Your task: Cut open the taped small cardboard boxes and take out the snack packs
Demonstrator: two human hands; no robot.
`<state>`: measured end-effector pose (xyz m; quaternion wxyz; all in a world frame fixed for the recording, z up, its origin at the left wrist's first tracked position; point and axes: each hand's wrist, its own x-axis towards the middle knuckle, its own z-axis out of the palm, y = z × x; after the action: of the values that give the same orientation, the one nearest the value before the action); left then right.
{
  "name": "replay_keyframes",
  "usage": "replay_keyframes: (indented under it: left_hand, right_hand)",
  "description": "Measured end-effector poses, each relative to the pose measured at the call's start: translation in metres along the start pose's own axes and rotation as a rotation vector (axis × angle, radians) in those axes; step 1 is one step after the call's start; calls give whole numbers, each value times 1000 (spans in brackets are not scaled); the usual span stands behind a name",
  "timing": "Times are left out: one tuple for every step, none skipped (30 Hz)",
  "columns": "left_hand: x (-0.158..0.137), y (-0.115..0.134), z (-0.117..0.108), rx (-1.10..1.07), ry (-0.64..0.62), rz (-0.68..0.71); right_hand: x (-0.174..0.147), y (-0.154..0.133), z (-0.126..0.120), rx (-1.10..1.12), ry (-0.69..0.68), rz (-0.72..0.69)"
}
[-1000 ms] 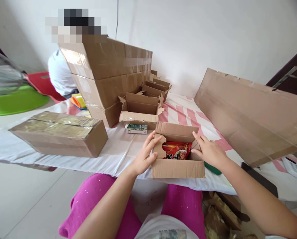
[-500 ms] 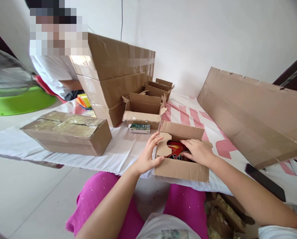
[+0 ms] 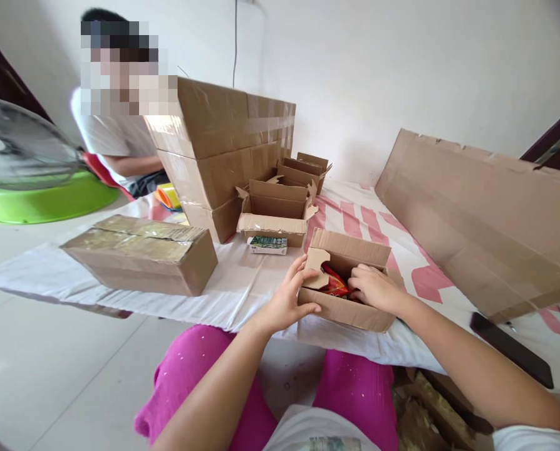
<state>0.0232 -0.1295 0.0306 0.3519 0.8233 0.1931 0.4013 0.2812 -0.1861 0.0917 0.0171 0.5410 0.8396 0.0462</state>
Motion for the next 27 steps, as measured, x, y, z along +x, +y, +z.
replay_keyframes:
  left_hand:
    - [0,0,1,5,7,8]
    - [0,0,2,10,10,16]
    - [0,0,3,17,15,26]
    - [-1,0,5,28,23,35]
    - [-1,0,6,42,34,44]
    - [-2,0,8,57,49,54]
    - [-2,0,10,73,68,66]
    - [-3,0,13,89,84,78]
    - [-3,0,15,107,93,83]
    - [-4,1,16,132,96,76]
    - [-4,2,18,163,96,51]
    - [-4,3,19,199,89,7]
    - [-3,5,19,234,77,-51]
    - [-3,7,18,264,60,-112]
    - [-2,9,17,286,43,-166]
    - [-1,11,15,301,26,-206]
    - [0,13,11,312,13,-228]
    - [0,15,6,324,10,-234]
    - [1,16,0,339,21,-226]
    - [0,18,-8,358,45,-210]
    - [-1,20,-18,380,74,-196]
    - [-2,22,-29,403,103,-188]
    - [-4,23,-40,428,136,-191]
    - [-7,24,-53,454,175,-205]
    - [-11,24,-65,482,219,-229]
    - [-14,24,-76,514,270,-260]
    - [-18,23,-86,550,331,-294]
  right_hand:
    - [-2,0,0,21,82,-9]
    - [-4,0,0,42,180,-8]
    - [-6,-1,0,64,290,1]
    - [-9,-1,0,87,404,18]
    - [-11,0,-1,114,521,40]
    - [-14,0,0,147,634,71]
    - [-15,2,0,185,738,111]
    - [-17,4,2,224,831,162]
    - [-18,6,4,265,904,220]
    - [-18,9,6,308,956,279]
    - [-17,12,9,354,985,334]
    - [-17,14,12,402,1000,382]
    - [-16,16,14,452,1006,418]
    - [-15,17,16,504,1006,443]
    - [-14,17,17,556,1006,461]
    - [-14,16,16,611,1010,478]
    - [-14,15,15,671,1020,500]
    - [-15,14,12,738,1042,527]
    - [-16,12,8,811,1084,557]
    - [-18,11,4,889,1147,586]
    - [-20,10,-1,965,1226,609]
    - [-23,9,-5,1031,1308,625]
    - [-26,9,-9,1079,1379,633]
    - [-29,8,-11,1109,1426,636]
    - [-32,8,-12,1118,1446,642]
    - [-36,8,-10,1108,1438,650]
    - [-39,8,-7,1081,1409,660]
